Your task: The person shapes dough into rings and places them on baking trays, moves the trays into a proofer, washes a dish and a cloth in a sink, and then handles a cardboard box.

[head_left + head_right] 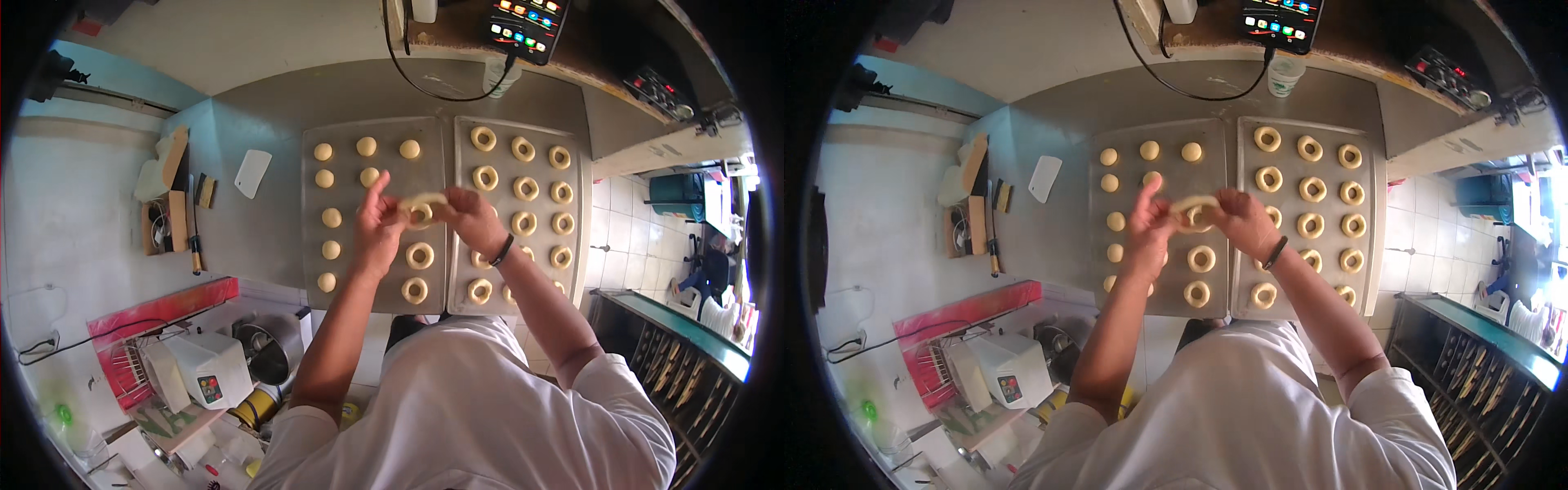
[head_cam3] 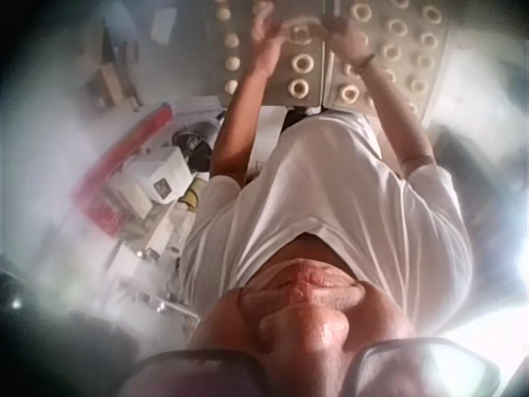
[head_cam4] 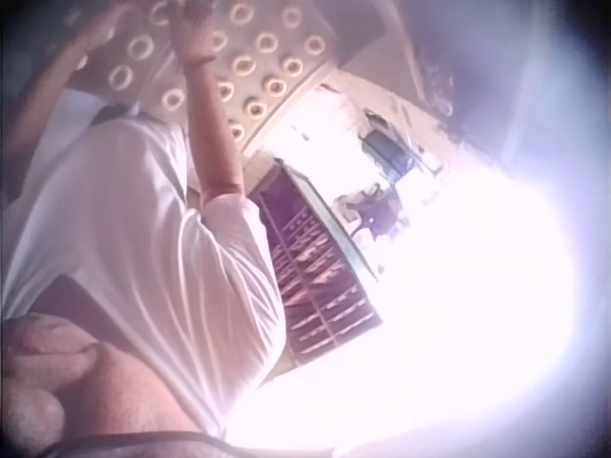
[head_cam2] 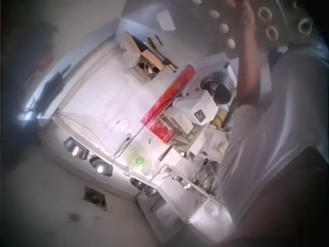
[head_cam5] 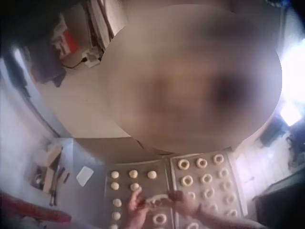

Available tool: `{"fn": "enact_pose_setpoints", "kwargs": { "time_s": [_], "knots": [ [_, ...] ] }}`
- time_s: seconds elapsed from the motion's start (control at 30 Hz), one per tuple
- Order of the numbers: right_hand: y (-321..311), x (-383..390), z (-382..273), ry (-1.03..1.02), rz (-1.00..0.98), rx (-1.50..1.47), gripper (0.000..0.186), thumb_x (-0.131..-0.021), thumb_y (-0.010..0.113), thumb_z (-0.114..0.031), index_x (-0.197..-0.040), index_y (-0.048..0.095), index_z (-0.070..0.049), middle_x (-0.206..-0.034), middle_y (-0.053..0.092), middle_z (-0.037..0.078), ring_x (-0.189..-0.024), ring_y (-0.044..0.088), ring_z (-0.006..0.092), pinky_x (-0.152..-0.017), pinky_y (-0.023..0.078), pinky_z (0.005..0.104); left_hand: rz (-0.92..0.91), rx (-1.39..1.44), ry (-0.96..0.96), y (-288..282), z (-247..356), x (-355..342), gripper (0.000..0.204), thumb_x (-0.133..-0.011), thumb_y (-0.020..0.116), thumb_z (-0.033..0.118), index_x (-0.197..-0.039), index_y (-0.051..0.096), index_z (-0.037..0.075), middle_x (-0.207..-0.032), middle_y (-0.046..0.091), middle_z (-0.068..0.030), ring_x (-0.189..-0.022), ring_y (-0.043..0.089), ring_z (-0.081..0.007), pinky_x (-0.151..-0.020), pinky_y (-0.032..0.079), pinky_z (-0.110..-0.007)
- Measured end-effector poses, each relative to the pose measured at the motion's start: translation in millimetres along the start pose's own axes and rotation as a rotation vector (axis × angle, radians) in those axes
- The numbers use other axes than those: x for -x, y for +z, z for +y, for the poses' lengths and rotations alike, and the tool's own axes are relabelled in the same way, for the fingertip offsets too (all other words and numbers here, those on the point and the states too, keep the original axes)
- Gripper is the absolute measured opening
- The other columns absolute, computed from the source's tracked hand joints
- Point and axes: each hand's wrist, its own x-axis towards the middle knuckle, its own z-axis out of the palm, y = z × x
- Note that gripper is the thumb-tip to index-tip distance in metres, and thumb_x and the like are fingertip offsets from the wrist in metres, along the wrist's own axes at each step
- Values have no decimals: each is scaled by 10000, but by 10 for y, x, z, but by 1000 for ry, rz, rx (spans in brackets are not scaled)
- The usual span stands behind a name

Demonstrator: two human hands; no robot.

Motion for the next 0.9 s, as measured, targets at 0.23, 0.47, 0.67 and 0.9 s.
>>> {"fn": "enact_pose_setpoints", "kwargs": {
  "time_s": [0.23, 0.47, 0.67, 0.9],
  "knots": [
    [-60, -476, -79, 175, 227, 278, 369, -929, 645, -298, -1113, 622, 21, -925, 697, 169, -807, 695, 294, -746, 548, 404, 87, -552, 1, 56, -208, -685, 499, -945, 633, 130, -1409, 481, 28, -1052, 633, -133, -828, 666, -214, -761, 557, -349],
    [-145, 302, 200, 123, 178, 306, 323, -898, 677, -254, -1173, 646, -87, -869, 682, 146, -812, 671, 309, -723, 535, 387, 244, -941, 165, 20, -586, -1340, 327, -898, 661, 181, -1182, 639, 23, -1051, 663, -197, -906, 668, -314, -798, 543, -437],
    [-157, 727, 146, 217, 166, -21, 282, -964, 646, -154, -1216, 629, -30, -869, 667, 18, -805, 640, 115, -700, 522, 285, -46, -997, -82, 251, -114, -1351, 229, -870, 690, 205, -984, 621, 19, -944, 688, -87, -828, 663, -222, -798, 531, -373],
    [305, 1129, -30, -27, 213, -173, 290, -944, 675, -90, -1224, 658, -17, -1021, 662, 50, -958, 647, 149, -820, 533, 284, -270, 71, -204, 139, -161, 633, 431, -881, 713, 65, -1262, 513, 42, -1025, 632, -13, -896, 600, -70, -774, 517, -239]
  ]
}}
